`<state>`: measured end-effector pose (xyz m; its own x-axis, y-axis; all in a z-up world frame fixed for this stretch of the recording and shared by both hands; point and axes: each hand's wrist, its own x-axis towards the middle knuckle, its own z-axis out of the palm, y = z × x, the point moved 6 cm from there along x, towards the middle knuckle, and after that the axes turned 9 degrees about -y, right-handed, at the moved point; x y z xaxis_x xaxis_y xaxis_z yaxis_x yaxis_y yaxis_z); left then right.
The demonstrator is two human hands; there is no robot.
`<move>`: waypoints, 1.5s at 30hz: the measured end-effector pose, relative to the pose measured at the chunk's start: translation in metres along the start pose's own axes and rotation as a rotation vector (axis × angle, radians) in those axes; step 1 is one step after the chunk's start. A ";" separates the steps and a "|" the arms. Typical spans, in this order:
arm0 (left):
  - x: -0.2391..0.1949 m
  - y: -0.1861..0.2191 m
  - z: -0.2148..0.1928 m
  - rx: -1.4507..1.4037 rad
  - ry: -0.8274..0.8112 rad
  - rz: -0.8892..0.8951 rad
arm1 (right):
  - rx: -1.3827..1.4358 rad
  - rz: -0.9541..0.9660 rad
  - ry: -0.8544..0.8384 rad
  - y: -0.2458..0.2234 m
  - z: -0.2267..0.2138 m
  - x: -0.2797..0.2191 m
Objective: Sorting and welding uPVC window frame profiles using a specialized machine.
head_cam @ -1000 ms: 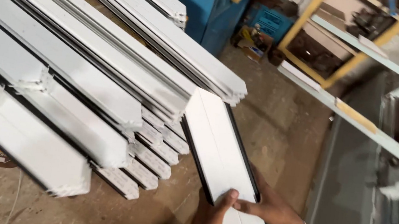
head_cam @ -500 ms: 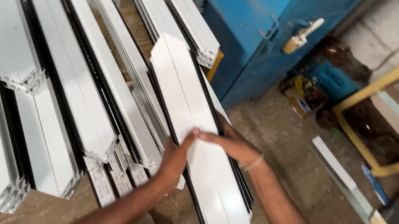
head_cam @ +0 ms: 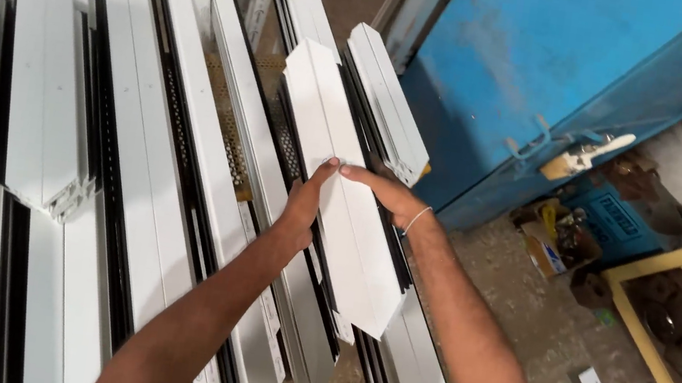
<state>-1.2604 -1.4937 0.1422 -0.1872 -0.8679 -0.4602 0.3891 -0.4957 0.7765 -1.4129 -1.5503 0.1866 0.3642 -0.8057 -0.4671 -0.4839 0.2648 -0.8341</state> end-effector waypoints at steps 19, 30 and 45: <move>0.072 0.018 -0.061 -0.020 0.185 -0.012 | -0.022 0.022 -0.153 0.005 0.023 0.118; 0.075 0.033 -0.061 0.077 0.170 0.161 | -0.027 0.030 -0.187 0.009 0.019 0.124; 0.002 0.119 -0.130 0.254 0.338 0.230 | 0.103 -0.158 -0.306 -0.059 0.092 0.137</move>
<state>-1.0977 -1.5501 0.1780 0.1984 -0.9173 -0.3453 0.1453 -0.3209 0.9359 -1.2617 -1.6279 0.1444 0.6573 -0.6488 -0.3834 -0.3252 0.2147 -0.9209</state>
